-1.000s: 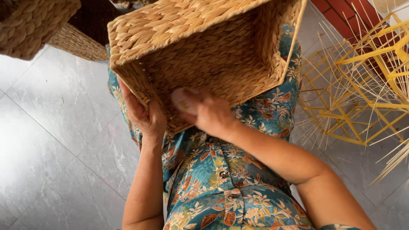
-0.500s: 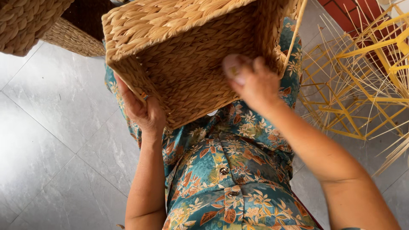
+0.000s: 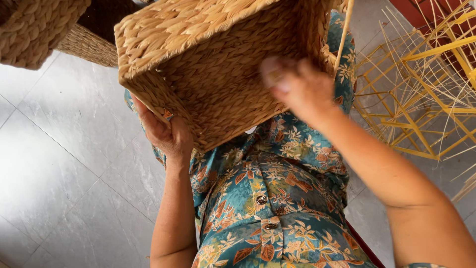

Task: The person brushes the exterior and interior surfaces of a woven basket with a small brush. They rotate the basket to reach all sides and the inside, then place it on a stack of similar baskets. The person repeats the same brushing process on a second basket.

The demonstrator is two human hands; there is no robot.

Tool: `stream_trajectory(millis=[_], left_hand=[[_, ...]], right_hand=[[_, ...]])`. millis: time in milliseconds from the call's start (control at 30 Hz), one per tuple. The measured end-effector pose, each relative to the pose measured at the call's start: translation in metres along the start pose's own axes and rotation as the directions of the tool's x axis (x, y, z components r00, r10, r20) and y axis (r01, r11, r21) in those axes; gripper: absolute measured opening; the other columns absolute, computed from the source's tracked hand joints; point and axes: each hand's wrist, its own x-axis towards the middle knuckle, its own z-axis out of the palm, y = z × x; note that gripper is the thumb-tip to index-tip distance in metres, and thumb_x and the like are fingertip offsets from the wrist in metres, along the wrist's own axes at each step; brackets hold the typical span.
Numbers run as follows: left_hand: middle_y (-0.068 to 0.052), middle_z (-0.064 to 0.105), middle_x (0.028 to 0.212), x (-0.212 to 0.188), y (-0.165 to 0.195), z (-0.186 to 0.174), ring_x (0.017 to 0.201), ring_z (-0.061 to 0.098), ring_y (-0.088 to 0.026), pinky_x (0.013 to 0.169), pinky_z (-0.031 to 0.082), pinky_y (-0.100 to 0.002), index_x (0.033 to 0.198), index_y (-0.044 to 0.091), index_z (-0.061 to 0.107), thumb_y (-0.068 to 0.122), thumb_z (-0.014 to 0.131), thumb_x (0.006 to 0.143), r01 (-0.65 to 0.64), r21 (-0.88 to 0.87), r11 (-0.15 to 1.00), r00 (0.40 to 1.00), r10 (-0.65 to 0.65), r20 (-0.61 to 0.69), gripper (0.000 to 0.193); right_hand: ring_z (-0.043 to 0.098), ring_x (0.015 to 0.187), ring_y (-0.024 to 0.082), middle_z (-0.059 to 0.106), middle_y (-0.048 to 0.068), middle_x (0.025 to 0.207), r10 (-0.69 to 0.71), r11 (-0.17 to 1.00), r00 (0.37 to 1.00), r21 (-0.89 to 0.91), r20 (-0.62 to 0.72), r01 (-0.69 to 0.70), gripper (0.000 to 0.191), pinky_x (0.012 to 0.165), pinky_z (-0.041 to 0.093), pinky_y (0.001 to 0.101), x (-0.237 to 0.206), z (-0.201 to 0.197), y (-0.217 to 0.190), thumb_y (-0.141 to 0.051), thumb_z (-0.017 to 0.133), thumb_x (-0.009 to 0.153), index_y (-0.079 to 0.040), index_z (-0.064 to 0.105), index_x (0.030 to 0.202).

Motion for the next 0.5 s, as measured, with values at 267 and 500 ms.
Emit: stream_trajectory(millis=[267, 500], left_hand=[[-0.019, 0.015, 0.169, -0.003, 0.026, -0.014, 0.161, 0.016, -0.036, 0.134, 0.021, -0.049, 0.165, 0.006, 0.023, 0.001, 0.063, 0.109, -0.336, 0.360, 0.871, 0.942, 0.311, 0.126, 0.069], [-0.007, 0.060, 0.142, -0.029, 0.046, -0.022, 0.144, 0.041, -0.028, 0.117, 0.024, -0.062, 0.133, 0.013, 0.067, 0.017, 0.074, 0.093, -0.573, 0.471, 0.670, 0.744, 0.186, 0.641, 0.041]], right_hand=[[0.069, 0.111, 0.029, 0.066, 0.015, 0.125, 0.183, 0.823, 0.964, 0.567, -0.193, -0.043, 0.062, 0.091, 0.059, 0.0414, -0.031, 0.020, 0.044, -0.046, 0.072, 0.099, -0.011, 0.060, 0.149], [0.063, 0.131, 0.024, 0.064, 0.015, 0.141, 0.394, 0.307, 0.884, 0.943, -0.251, 0.131, 0.073, 0.114, 0.052, 0.0356, -0.035, 0.031, 0.040, -0.054, 0.065, 0.103, 0.001, 0.052, 0.149]])
